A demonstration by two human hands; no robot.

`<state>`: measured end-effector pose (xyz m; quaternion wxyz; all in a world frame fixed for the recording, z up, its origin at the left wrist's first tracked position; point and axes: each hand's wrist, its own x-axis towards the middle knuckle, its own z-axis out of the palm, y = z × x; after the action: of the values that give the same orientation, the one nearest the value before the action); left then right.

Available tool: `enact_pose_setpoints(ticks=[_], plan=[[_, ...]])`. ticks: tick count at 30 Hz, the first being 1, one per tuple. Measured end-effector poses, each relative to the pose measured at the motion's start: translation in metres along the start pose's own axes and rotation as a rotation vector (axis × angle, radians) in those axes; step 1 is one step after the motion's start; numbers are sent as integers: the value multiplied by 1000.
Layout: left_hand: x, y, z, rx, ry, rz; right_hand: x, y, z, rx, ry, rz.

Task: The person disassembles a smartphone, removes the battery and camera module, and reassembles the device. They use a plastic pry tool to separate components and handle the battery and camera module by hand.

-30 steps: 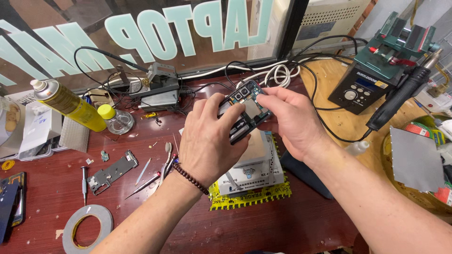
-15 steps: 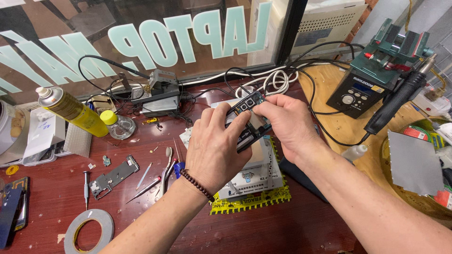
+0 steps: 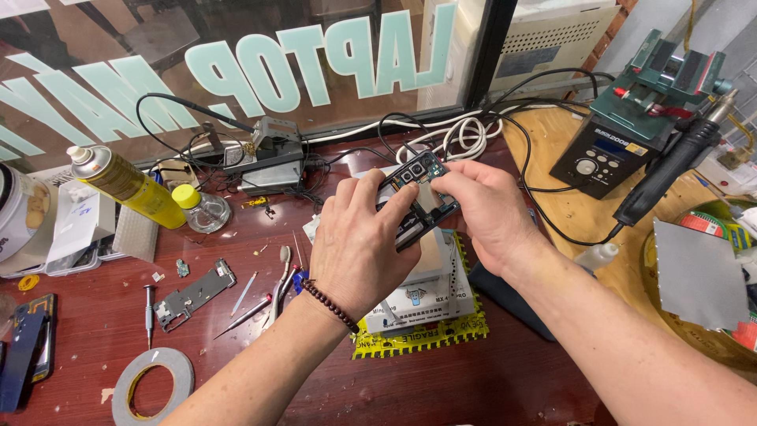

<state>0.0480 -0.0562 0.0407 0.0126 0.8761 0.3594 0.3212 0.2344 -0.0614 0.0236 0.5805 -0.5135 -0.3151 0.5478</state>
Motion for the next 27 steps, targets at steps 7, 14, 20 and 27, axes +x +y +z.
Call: enact_pose_setpoints(ticks=[7,14,20,27], plan=[[0,1,1,-8,0,6,4,0,3,-48,72,10],[0,0,1,-27,-15,-19,5,3,3,-66,69,-26],[1,2,4,-18,-14,-5,9,5,3,-122,112,-32],[2,4,3,-41,-11,-7,11,4,4,-128,145,11]])
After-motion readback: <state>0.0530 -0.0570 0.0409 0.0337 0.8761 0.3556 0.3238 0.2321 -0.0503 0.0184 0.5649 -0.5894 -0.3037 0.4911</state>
